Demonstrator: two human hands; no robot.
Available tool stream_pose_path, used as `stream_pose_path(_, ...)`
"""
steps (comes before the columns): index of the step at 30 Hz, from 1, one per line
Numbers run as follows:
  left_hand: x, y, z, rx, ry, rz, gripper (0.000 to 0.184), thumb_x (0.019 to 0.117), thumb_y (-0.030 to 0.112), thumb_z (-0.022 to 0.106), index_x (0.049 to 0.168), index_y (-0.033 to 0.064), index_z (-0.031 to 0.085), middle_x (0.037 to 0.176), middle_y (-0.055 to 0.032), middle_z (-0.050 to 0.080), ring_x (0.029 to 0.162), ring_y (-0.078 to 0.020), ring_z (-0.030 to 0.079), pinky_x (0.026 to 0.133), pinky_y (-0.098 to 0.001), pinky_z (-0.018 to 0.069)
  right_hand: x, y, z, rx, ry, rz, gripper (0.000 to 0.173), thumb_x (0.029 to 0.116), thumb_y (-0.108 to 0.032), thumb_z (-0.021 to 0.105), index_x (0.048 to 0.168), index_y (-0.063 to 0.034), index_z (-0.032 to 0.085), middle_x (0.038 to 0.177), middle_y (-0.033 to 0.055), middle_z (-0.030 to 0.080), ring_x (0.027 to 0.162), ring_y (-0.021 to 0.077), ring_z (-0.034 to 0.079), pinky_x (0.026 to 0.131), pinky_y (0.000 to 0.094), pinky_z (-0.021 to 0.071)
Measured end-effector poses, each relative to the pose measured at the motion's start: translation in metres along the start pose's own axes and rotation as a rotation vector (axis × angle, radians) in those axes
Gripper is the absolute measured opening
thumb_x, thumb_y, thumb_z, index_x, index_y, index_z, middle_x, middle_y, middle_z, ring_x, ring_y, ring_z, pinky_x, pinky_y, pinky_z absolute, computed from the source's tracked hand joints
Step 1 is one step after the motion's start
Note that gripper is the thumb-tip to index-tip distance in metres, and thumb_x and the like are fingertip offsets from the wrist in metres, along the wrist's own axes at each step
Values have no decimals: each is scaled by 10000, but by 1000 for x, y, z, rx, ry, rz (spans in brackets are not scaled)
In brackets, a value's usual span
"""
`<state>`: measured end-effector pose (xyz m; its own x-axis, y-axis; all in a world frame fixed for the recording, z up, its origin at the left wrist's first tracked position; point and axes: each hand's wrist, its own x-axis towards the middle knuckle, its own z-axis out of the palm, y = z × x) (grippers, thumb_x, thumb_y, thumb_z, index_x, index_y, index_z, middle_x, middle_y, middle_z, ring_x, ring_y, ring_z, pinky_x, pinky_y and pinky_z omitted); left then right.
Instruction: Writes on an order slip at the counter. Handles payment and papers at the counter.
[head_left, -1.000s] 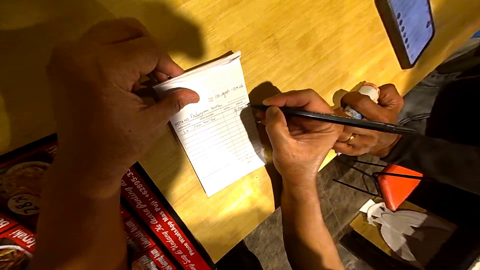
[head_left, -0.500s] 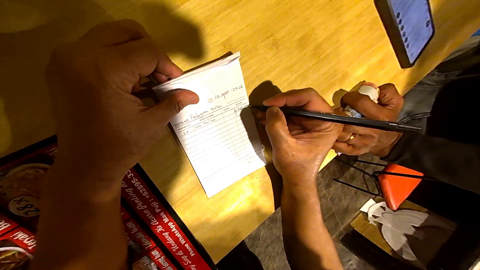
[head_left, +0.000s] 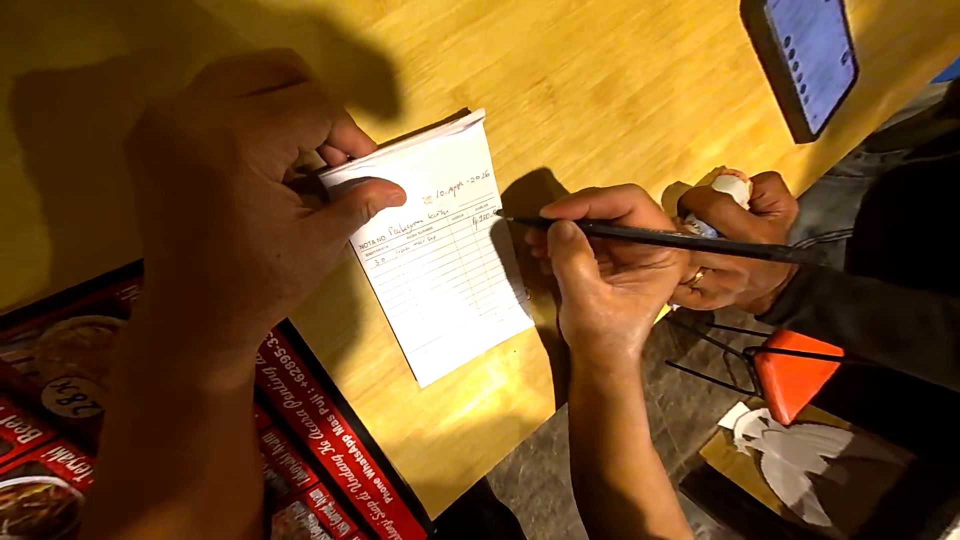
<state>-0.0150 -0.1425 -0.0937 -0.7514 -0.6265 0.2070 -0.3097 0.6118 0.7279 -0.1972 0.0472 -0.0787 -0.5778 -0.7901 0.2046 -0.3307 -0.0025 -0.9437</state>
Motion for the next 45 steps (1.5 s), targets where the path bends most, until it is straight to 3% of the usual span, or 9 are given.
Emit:
stream_pose_path(3,0,0,0,4,3,3,354,933,446,700,988,97,710,963,-54,646,797,-73,560,705,-261,437,-1,2,0,-20,-50,-19,131,890,46,624,997,-15,669,886,-17,677,722,18,638,636,167,566)
stream_pose_path(6,-1,0,0,3,4,5,356,934,432,708,994,81,707,952,-66,652,793,-79,545,704,-265,421,-2,2,1,-31,-88,-42,110,869,59,620,960,8,657,849,-7,651,674,-1,599,580,136,524)
stream_pose_path(11,-1,0,0,20,-3,-26,377,924,459,713,985,87,697,917,-38,622,762,-55,504,686,-247,395,-18,-1,-8,-8,-90,-48,109,842,44,627,924,-25,647,864,-7,648,683,11,599,577,151,526)
stream_pose_path(15,-2,-4,3,13,-3,-42,398,923,495,703,998,104,696,891,-9,656,758,-19,538,706,-235,431,-48,-6,-24,36,-106,15,155,887,-9,685,1024,-82,687,961,-38,701,772,17,656,660,178,582)
stream_pose_path(20,-2,-10,6,-63,-25,-93,349,911,462,734,1053,144,716,973,43,697,855,28,613,773,-199,505,-57,-2,-24,21,-108,6,126,878,11,674,995,-32,688,927,-18,692,745,21,644,651,186,586)
stream_pose_path(26,-5,19,3,-97,-27,-293,267,862,375,781,989,150,714,894,91,679,815,82,608,726,-138,491,-56,-3,-21,-18,-109,0,109,886,31,646,989,6,672,906,-8,683,726,16,642,639,174,581)
stream_pose_path(31,-5,10,5,-60,-36,-240,241,897,388,757,972,160,741,880,68,689,807,57,616,715,-174,498,-56,-3,-21,-29,-114,2,106,869,42,650,968,14,674,897,0,687,720,27,651,638,183,592)
stream_pose_path(37,-3,-12,9,-60,-45,-176,338,899,487,737,994,162,738,908,49,697,843,20,629,756,-243,517,-55,-2,-23,-30,-138,-7,96,862,26,651,954,10,670,893,6,681,713,22,634,621,169,569)
stream_pose_path(45,-3,-12,10,-118,-68,-225,320,895,446,753,1001,146,713,901,76,675,831,65,613,739,-167,511,-55,-2,-21,-25,-99,-6,96,864,38,642,954,14,666,885,3,677,712,20,639,623,167,574)
